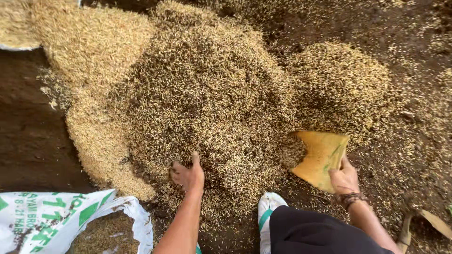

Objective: The person repeatedly scoops and tosses grain from a large pile using a small scoop and a hoe. They alternate between hand sifting and tool-assisted turning to aerate or separate the material. The grain remains in the same area throughout the clip.

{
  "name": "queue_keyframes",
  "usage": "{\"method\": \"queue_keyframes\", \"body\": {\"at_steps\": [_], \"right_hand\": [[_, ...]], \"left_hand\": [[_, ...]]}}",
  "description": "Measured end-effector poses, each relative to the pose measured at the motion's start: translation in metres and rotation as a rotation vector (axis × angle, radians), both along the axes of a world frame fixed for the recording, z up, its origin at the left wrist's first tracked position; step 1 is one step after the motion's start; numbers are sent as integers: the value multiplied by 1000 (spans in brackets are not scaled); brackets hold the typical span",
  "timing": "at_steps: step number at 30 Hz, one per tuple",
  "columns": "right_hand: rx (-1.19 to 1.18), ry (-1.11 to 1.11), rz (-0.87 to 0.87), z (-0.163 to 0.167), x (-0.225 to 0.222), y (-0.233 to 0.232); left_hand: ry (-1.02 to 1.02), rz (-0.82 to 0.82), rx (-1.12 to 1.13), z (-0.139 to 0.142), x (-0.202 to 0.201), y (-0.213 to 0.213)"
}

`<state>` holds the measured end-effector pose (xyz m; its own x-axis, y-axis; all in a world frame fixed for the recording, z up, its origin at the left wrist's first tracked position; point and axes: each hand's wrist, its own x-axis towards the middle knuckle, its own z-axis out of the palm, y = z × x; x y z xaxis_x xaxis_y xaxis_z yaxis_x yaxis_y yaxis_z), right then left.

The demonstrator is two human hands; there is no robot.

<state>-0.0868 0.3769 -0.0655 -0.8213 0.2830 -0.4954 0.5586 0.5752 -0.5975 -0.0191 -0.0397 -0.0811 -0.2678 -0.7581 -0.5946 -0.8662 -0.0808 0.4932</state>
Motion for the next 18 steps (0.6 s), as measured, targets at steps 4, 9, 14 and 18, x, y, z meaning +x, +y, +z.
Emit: {"method": "queue_keyframes", "body": {"at_steps": [4, 9, 14, 18], "right_hand": [[-104, 9, 57, -41, 18, -91], [-609, -240, -174, -50, 22, -193], [-766, -237, -234, -53, 17, -198], [-865, -362, -578, -58, 15, -162]], "left_hand": [[60, 89, 222, -7, -17, 7], [174, 130, 349, -1, -31, 13], [146, -222, 334, 47, -62, 56], [281, -447, 132, 87, -75, 70]]}}
